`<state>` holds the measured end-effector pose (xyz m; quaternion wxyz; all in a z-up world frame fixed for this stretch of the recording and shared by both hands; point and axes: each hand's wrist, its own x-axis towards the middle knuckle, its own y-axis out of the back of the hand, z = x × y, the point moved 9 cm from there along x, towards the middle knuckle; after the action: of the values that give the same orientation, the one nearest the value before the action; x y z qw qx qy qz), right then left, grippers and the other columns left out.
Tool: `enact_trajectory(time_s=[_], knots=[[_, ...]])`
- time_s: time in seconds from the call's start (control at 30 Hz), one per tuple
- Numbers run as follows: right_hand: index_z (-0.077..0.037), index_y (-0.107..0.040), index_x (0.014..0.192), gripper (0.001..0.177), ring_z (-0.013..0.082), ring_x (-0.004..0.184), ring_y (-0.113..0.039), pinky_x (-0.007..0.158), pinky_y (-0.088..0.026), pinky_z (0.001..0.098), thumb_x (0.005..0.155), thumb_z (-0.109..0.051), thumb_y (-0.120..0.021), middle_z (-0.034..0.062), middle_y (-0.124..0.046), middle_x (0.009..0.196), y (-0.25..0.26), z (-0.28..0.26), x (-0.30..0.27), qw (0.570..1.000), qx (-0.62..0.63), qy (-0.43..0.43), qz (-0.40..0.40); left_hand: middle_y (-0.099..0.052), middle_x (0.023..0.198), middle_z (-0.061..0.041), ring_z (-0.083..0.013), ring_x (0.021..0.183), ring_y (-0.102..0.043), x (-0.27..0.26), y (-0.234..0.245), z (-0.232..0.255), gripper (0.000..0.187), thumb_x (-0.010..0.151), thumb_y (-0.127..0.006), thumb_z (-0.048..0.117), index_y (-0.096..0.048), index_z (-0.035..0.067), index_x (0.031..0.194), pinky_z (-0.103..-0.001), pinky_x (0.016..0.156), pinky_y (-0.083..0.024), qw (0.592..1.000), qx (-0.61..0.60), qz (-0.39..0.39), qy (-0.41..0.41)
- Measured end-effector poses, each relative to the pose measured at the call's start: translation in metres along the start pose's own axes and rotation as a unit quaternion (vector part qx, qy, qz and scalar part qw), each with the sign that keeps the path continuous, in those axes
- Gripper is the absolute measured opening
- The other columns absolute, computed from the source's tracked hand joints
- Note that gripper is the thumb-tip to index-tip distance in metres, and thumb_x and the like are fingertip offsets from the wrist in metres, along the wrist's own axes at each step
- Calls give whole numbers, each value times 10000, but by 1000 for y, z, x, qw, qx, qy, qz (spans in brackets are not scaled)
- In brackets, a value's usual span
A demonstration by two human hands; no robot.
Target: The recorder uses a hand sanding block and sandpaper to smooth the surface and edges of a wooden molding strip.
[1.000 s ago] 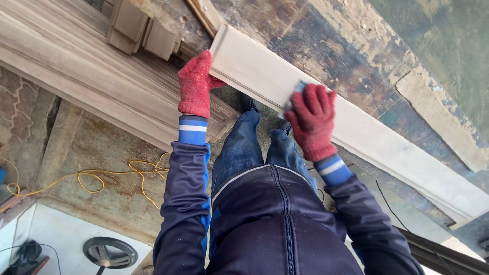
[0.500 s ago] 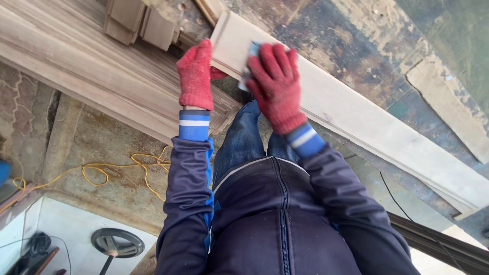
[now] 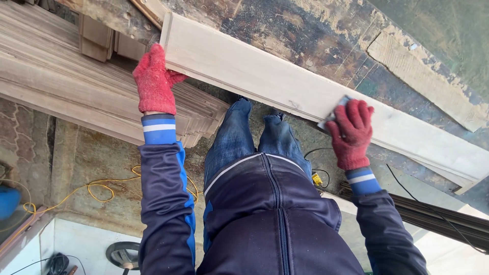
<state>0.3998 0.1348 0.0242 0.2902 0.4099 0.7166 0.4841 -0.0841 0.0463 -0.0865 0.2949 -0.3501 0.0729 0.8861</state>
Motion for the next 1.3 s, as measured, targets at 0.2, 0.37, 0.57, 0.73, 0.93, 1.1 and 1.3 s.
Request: enact_trajectory(time_s=[0.2,0.37,0.57,0.73,0.93,1.1,1.3], knots=[[-71,-712,1216,373,447,1232,-557,1140,-365,647,927,-305,-747,175,-634,1307,-35,-143,99,987,38,156,22,-699,826,-174,-336,639,-748,25,15,-34,404,852,-762,434,-661,73,1003,-411,546,-691,995,-70,59,38],[-112,-698,1215,333,465,1150,-594,1066,-418,673,990,-358,-705,199,-645,1233,-87,-259,168,965,63,246,63,-679,851,-235,-472,680,-760,43,24,-57,383,797,-850,437,-648,129,900,-568,514,-699,982,-142,83,90],[-126,-668,1286,535,434,1234,-550,1112,-399,632,842,-353,-863,192,-611,1317,-137,-327,204,963,19,259,70,-724,1031,-286,-498,922,-746,40,28,-58,350,797,-898,306,-750,80,1019,-629,686,-669,972,-164,82,144],[-123,-677,1321,471,449,1255,-573,1114,-398,636,947,-395,-764,204,-637,1335,-113,-291,201,970,69,231,24,-718,977,-217,-431,798,-761,62,38,-74,387,915,-769,440,-740,77,1047,-490,585,-690,998,-7,44,43],[-111,-620,1409,550,421,1272,-577,1148,-380,603,1007,-485,-619,217,-622,1340,-112,-243,194,988,32,151,11,-693,1016,-249,-422,830,-762,37,22,-50,402,924,-752,429,-740,59,1081,-475,593,-692,994,-33,70,77],[-78,-521,1486,611,438,1399,-471,1231,-271,599,985,-388,-682,215,-521,1487,-149,-301,224,985,40,168,-24,-734,889,-127,-232,726,-714,29,19,-39,289,954,-685,350,-747,70,990,-352,571,-647,995,-25,81,54],[-104,-398,1595,647,373,1545,-307,1295,-161,566,1069,-459,-524,164,-374,1648,-113,-221,176,986,-23,142,-79,-743,916,-136,-188,687,-737,12,5,-13,320,976,-633,304,-697,11,1089,-254,581,-664,996,-20,68,50]])
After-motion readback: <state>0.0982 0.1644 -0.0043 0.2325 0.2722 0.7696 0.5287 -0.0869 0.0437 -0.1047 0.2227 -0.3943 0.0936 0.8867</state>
